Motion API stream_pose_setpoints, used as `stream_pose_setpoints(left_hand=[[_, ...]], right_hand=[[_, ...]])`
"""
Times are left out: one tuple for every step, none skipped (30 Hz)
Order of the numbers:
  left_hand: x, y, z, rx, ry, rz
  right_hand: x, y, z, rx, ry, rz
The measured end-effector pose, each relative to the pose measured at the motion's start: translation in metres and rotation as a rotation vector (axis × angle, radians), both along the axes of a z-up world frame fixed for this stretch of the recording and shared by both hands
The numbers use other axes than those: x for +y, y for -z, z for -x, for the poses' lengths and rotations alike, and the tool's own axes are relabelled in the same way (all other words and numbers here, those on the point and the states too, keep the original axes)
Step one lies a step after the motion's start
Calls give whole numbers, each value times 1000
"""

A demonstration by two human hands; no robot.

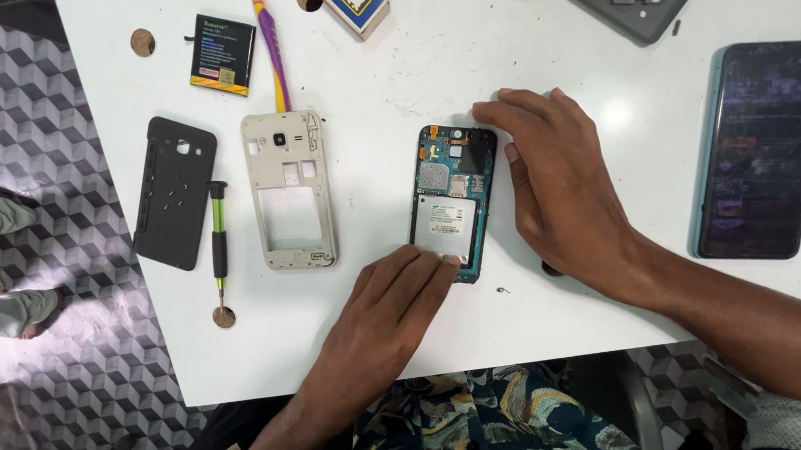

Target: The person disassembles a smartphone by removing screws and detaching the motherboard. They then use a brush to clean the motherboard and the phone's internal frame before setting the components aside.

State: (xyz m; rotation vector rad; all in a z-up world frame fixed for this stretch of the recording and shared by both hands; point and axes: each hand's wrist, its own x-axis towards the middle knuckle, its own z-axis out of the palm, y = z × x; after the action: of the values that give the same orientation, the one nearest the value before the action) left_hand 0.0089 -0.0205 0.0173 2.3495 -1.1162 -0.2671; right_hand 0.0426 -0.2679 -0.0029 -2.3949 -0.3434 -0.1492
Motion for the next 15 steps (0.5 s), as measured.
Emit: stream_pose_setpoints(left_hand=[[0, 0, 0, -12, 1, 0], [0, 0, 0, -25, 3, 0], [1, 0, 0, -36, 3, -1], [1, 1, 1, -40, 0, 3], [2, 1, 1, -42, -1, 8], [2, 1, 1, -45, -2, 12], [2, 1, 1, -40, -12, 17], [2, 1, 1, -34, -22, 22], [1, 1, 2, -28, -32, 27], [0, 2, 2, -28, -44, 39], [-1, 2, 2, -27, -56, 50], [-2, 3, 2, -27, -68, 62], [-2, 3, 2, -22, -76, 66], [-3, 3, 1, -18, -83, 70], [-3, 4, 1, -14, -90, 74]], right_hand=[[0, 0, 0, -3, 1, -6], [0, 0, -1, -5, 1, -11], [1, 0, -1, -7, 1, -18], [1, 0, -1, -2, 2, -19], [1, 1, -1, 4, 5, -19], [0, 1, -1, 10, 8, -19], [0, 1, -2, 14, 7, -21], [0, 1, -2, 18, 7, -23], [0, 1, -2, 22, 6, -25], [-1, 1, -2, 16, 0, -22], [-1, 1, -2, 9, -7, -19], [-1, 2, -1, 2, -13, -16], [-1, 2, -2, 0, -14, -12], [-1, 3, -2, -1, -15, -8], [-1, 3, -2, -2, -16, -5]])
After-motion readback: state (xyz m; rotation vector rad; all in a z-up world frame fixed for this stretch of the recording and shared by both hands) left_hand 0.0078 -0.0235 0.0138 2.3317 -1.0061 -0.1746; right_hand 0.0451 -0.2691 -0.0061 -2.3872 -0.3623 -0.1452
